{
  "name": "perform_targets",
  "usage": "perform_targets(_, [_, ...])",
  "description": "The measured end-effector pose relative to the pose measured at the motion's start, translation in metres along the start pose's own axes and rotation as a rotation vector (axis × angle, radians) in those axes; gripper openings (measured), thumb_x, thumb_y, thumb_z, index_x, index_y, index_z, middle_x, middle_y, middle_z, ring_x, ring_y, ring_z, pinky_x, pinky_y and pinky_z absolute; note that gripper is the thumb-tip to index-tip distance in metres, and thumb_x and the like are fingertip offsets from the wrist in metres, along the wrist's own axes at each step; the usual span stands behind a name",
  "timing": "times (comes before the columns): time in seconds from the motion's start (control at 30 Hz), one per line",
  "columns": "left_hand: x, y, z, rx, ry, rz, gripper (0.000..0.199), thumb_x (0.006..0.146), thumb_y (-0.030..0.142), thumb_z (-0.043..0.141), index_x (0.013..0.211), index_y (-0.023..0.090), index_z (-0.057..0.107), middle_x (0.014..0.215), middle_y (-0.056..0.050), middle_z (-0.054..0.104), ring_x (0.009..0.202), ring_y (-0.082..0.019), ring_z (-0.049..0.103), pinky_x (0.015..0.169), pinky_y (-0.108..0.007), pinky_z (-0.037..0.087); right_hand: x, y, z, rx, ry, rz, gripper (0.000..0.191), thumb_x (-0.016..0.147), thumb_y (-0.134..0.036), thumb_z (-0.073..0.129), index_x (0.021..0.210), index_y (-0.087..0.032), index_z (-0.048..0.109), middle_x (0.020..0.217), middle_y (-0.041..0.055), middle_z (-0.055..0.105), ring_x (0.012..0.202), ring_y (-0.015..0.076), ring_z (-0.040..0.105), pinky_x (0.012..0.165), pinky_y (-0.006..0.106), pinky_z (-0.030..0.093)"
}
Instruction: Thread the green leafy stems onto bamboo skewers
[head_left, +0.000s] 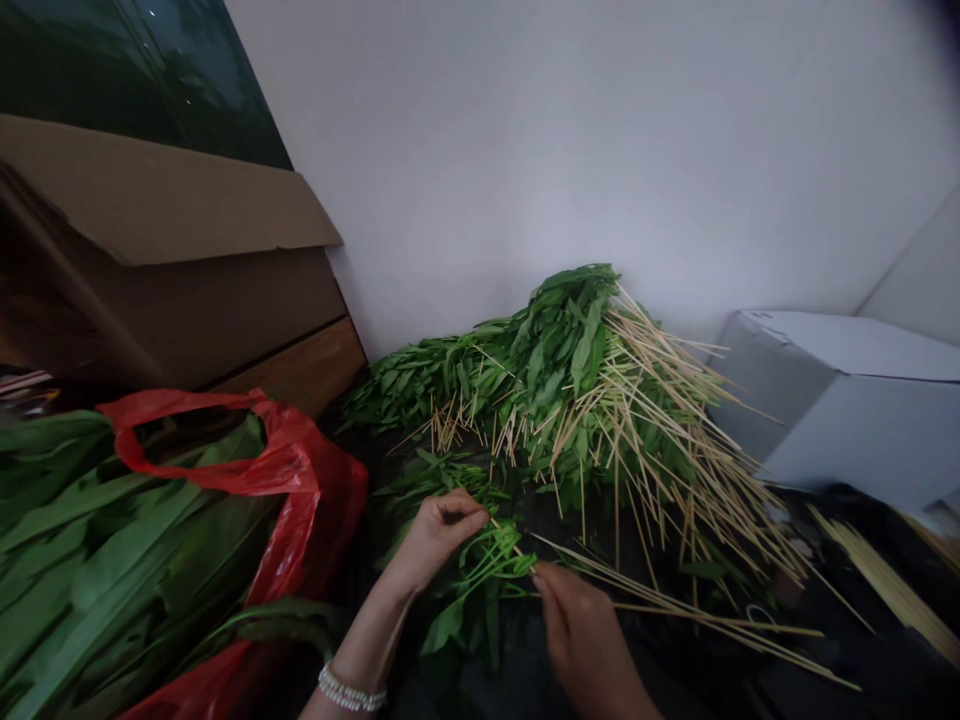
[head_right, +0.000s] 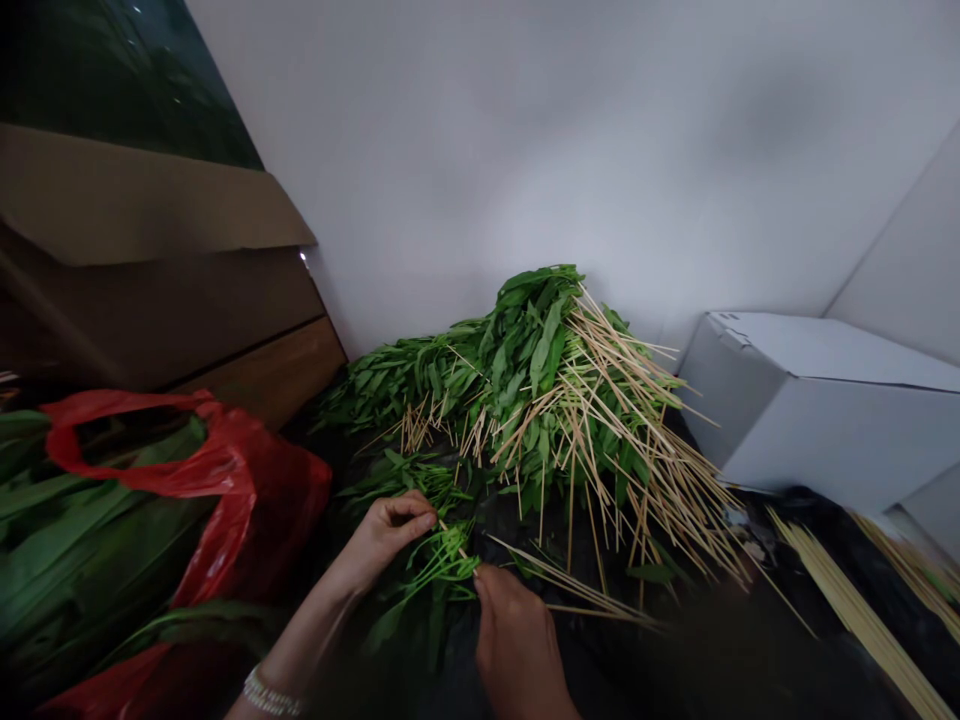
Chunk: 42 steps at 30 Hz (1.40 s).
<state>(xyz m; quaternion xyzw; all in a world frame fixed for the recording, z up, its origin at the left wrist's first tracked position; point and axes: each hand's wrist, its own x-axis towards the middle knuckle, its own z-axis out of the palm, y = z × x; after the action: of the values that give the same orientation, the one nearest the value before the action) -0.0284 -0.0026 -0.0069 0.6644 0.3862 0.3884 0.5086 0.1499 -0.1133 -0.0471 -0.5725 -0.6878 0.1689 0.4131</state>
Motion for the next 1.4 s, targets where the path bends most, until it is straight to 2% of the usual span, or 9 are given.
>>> perform_targets(0.1, [0.0,-0.001,0.002,0.003,0.001,-0.004,0.023,0.075,0.034,0.07,0.067,0.013,0.07,0.067,-0.001,0.054,0.066,-0.012,0.048,0.063,-0.023,0.037,0.002,-0.003,-0.001,0.038,0.01,0.001,0.032,0.095,-0.021,0.032,0.077,-0.02,0.059,0.072,0.0034,0.064,0.065,0.0149,0.063,0.065,0.023,0.045])
perform_targets(0.27, [-0.002,-0.002,0.006,-0.009,-0.023,-0.023,0.023,0.072,0.036,0.072,0.067,0.014,0.071,0.069,-0.002,0.058,0.067,-0.013,0.051,0.064,-0.024,0.04,0.003,-0.006,-0.001,-0.02,0.045,0.009,0.032,0.095,-0.02,0.031,0.087,-0.02,0.062,0.076,0.0052,0.066,0.072,0.0163,0.065,0.071,0.024,0.047])
perform_targets(0.37, [-0.001,0.002,0.001,0.02,-0.017,0.016,0.024,0.07,0.038,0.073,0.066,0.014,0.071,0.069,-0.003,0.06,0.069,-0.015,0.053,0.066,-0.024,0.042,0.003,-0.007,0.0,0.004,0.025,0.004,0.034,0.095,-0.021,0.029,0.085,-0.02,0.062,0.077,0.0055,0.066,0.072,0.0162,0.065,0.07,0.024,0.048])
perform_targets(0.47, [0.0,0.007,-0.007,0.09,-0.016,0.058,0.027,0.078,0.039,0.065,0.072,0.014,0.073,0.074,-0.005,0.064,0.073,-0.017,0.056,0.071,-0.026,0.044,0.003,-0.007,0.0,0.016,0.019,-0.005,0.034,0.096,-0.021,0.028,0.09,-0.019,0.061,0.08,0.0055,0.067,0.074,0.0165,0.066,0.07,0.025,0.048])
perform_targets(0.67, [-0.005,0.012,-0.006,0.192,-0.234,0.045,0.025,0.083,0.033,0.061,0.101,0.019,0.072,0.101,-0.007,0.069,0.095,-0.023,0.061,0.087,-0.031,0.044,0.002,-0.004,0.0,-0.005,0.034,-0.018,0.033,0.096,-0.022,0.029,0.098,-0.019,0.062,0.083,0.0062,0.067,0.078,0.0176,0.066,0.072,0.027,0.049])
perform_targets(0.77, [-0.007,0.012,-0.001,0.209,-0.277,0.024,0.024,0.083,0.03,0.06,0.101,0.02,0.072,0.096,-0.005,0.071,0.092,-0.021,0.062,0.085,-0.029,0.045,0.001,-0.005,-0.001,-0.003,0.038,-0.028,0.032,0.096,-0.022,0.03,0.1,-0.019,0.062,0.084,0.0062,0.067,0.079,0.0171,0.066,0.075,0.027,0.05])
perform_targets(0.93, [-0.003,0.004,-0.003,0.142,-0.114,-0.034,0.019,0.074,0.03,0.07,0.085,0.015,0.073,0.082,-0.005,0.071,0.079,-0.019,0.063,0.076,-0.027,0.047,0.001,-0.005,-0.001,-0.029,0.07,-0.053,0.032,0.095,-0.021,0.03,0.1,-0.019,0.062,0.082,0.0058,0.068,0.075,0.0164,0.067,0.072,0.027,0.051])
perform_targets(1.13, [0.001,0.0,-0.013,-0.088,0.251,-0.118,0.034,0.065,0.035,0.078,0.091,0.014,0.072,0.089,-0.008,0.073,0.082,-0.019,0.065,0.078,-0.029,0.049,0.0,-0.001,-0.001,-0.059,0.07,-0.101,0.03,0.095,-0.021,0.033,0.099,-0.02,0.062,0.083,0.0055,0.068,0.076,0.0156,0.068,0.073,0.025,0.052])
perform_targets(1.4, [-0.004,0.006,-0.006,-0.231,0.184,-0.192,0.033,0.062,0.036,0.081,0.086,0.015,0.075,0.09,-0.009,0.075,0.082,-0.021,0.068,0.077,-0.03,0.051,0.001,-0.006,-0.002,-0.05,0.101,-0.071,0.031,0.095,-0.019,0.032,0.099,-0.019,0.063,0.084,0.0059,0.069,0.077,0.0159,0.068,0.073,0.025,0.052])
